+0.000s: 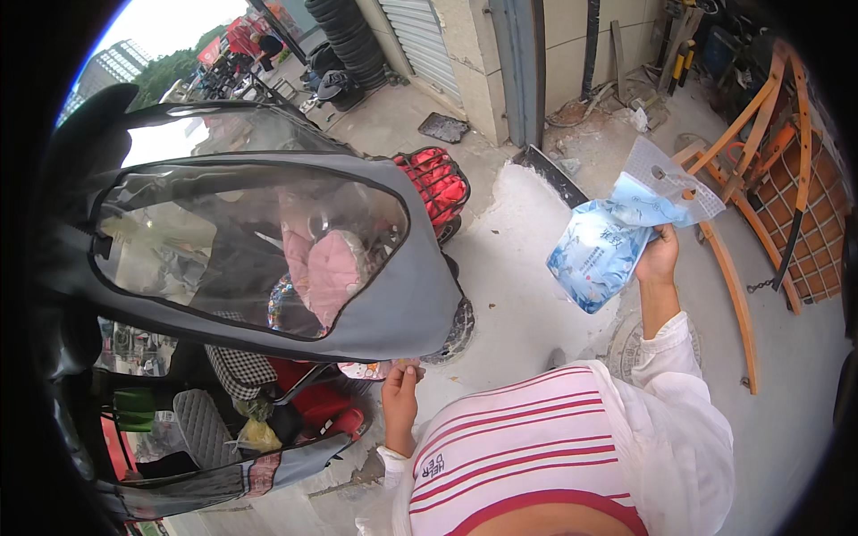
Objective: The person removes the floorboard of an electric scooter using a screwdriver, then uses a multimeter to test the battery terminals. After completing the test, the person walks to a nearby three-wheeled vehicle and retrieves a plastic bag.
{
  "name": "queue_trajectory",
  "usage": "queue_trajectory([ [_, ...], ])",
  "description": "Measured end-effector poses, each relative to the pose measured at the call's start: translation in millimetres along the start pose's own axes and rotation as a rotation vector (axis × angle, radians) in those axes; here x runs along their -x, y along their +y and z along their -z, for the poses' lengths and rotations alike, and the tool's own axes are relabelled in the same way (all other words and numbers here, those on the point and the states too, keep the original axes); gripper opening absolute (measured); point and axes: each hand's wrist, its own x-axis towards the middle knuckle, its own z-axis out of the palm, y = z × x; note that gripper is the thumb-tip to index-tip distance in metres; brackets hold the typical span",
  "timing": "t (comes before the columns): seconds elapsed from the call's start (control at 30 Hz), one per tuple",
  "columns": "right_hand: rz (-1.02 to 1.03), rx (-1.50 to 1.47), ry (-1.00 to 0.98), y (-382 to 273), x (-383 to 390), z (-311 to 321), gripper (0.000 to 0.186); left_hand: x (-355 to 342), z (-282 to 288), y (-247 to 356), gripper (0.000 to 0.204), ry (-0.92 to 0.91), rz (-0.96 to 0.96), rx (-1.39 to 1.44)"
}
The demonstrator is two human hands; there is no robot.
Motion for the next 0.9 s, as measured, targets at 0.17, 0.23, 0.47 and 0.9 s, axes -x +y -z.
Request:
queue_trajectory([
  [0.17, 0.241, -0.041, 0.122, -73, -166, 14, 0.030, -71, -137, 46, 0.019, -0.231, 0.065, -0.019],
  [0.23, 0.308, -0.048, 0.315, -86, -220, -16, 0.034, -101, -163, 47, 0.019, -0.180, 0.084, -0.033],
  [0.47, 0.293, -0.082, 0.262, -89, -407, -6, 0.039, -264, -231, 36, 0.019, -0.043, 0.027, 0.041],
  [0.9, -0.100, 0.227, -0.281, 99, -679, -98, 0.029, -621, -340, 133, 0.020, -0.093, -0.130, -0.045],
])
